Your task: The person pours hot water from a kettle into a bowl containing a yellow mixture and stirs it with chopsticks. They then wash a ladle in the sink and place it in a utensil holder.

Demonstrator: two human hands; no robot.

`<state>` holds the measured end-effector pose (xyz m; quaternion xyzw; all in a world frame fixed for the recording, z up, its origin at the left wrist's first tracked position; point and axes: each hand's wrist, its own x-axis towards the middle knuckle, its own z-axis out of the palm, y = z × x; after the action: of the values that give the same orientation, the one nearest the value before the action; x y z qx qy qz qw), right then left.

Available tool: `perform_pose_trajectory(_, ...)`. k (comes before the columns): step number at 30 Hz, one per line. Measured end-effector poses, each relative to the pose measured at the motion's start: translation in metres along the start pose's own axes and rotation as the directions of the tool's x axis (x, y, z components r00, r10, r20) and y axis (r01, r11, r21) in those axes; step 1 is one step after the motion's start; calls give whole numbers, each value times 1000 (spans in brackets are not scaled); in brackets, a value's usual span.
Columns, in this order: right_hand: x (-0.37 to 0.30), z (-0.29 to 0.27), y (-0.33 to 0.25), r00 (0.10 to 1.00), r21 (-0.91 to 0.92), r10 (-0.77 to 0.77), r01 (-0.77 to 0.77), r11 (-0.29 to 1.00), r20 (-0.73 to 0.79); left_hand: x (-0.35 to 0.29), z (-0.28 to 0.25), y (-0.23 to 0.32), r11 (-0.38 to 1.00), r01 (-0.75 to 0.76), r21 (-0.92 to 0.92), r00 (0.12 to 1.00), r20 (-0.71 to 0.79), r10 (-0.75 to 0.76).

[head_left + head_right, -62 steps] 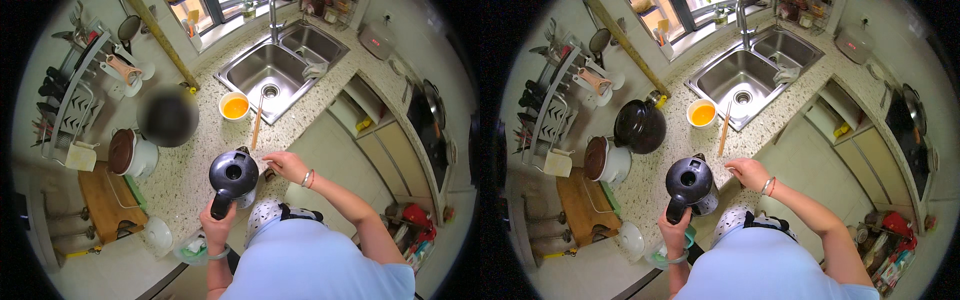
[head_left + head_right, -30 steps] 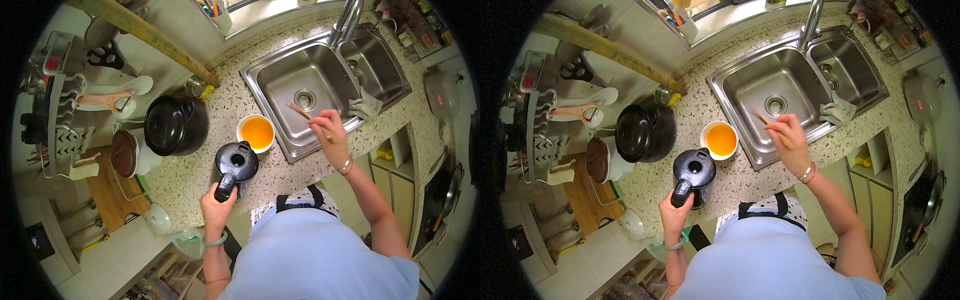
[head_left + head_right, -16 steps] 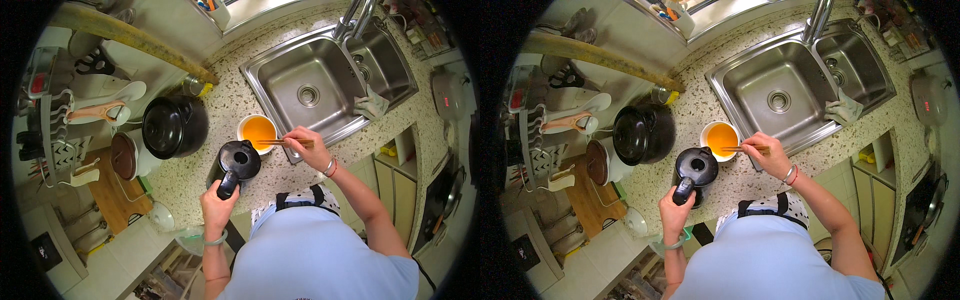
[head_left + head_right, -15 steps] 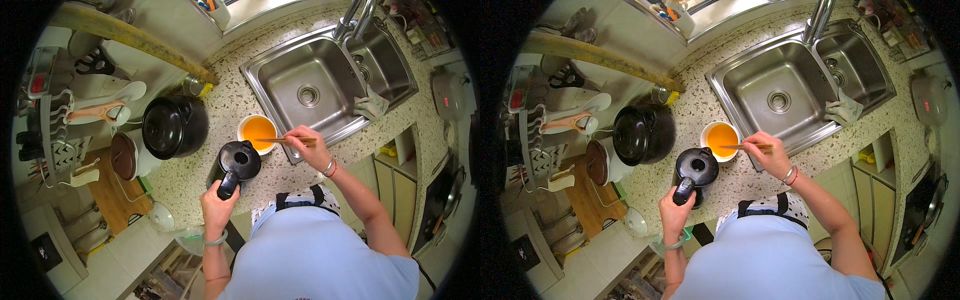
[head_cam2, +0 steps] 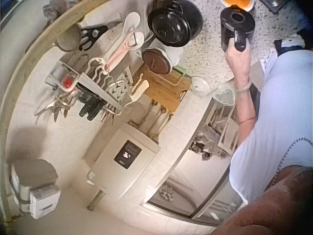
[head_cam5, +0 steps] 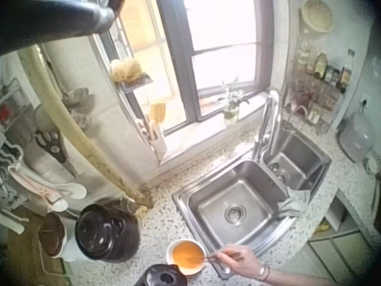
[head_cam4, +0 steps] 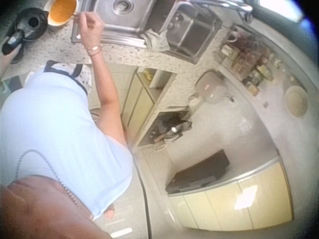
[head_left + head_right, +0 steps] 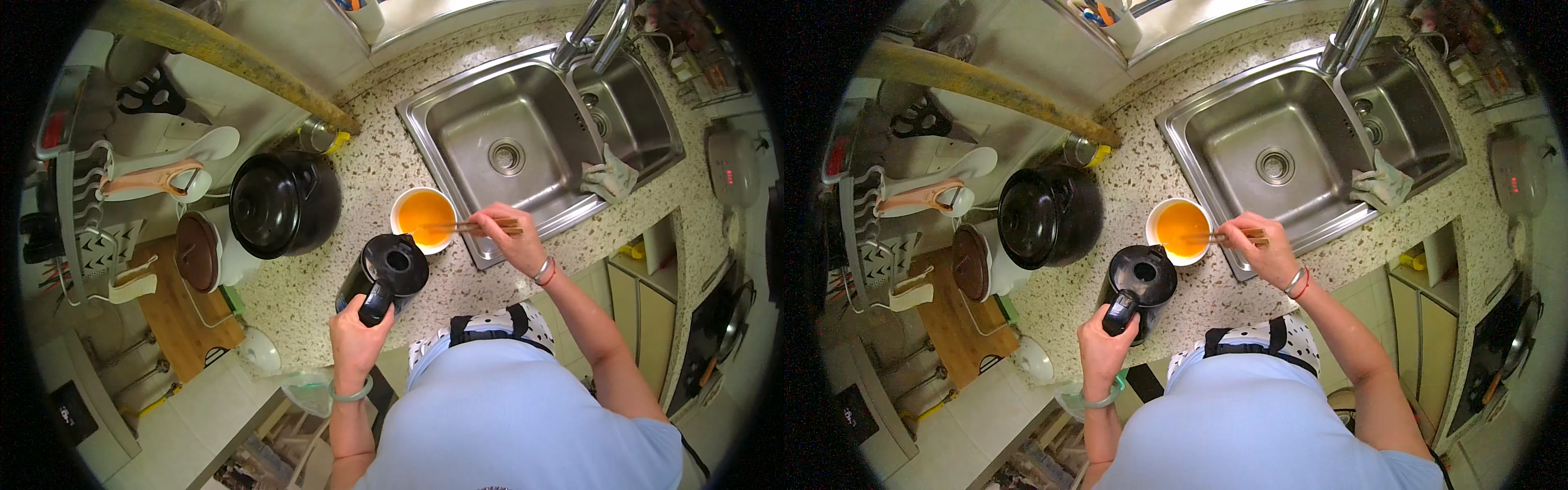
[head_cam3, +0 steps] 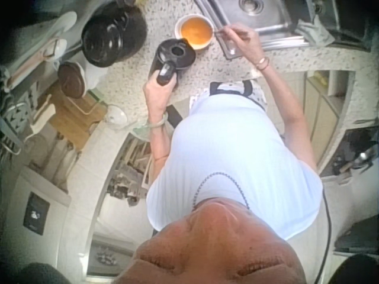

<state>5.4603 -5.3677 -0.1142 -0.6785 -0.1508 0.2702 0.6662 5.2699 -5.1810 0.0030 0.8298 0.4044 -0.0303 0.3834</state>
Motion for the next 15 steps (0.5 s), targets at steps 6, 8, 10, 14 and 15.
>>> perform_pose_trajectory(6, 2, -4, 3, 1000, -48, 8, -7, 999, 6, 3, 1, 0, 999, 28, 33, 999, 25, -29)
perform_pose_trajectory(8, 1, -2, -2, 1000, -47, 6, -5, 999, 7, 3, -1, 4, 999, 34, 30, 999, 36, -35)
perform_pose_trajectory(10, 4, -5, 2, 999, -37, 29, -27, 999, 29, 3, 1, 4, 999, 28, 22, 999, 30, -29)
perform_pose_trajectory(14, 6, -3, 1, 1000, -30, 13, -12, 999, 19, 3, 3, 0, 1000, 9, 0, 1000, 13, -9)
perform_pose_trajectory(15, 7, -4, 0, 998, -27, 36, -35, 999, 46, 3, 3, -1, 1000, 7, -9, 1000, 11, -6)
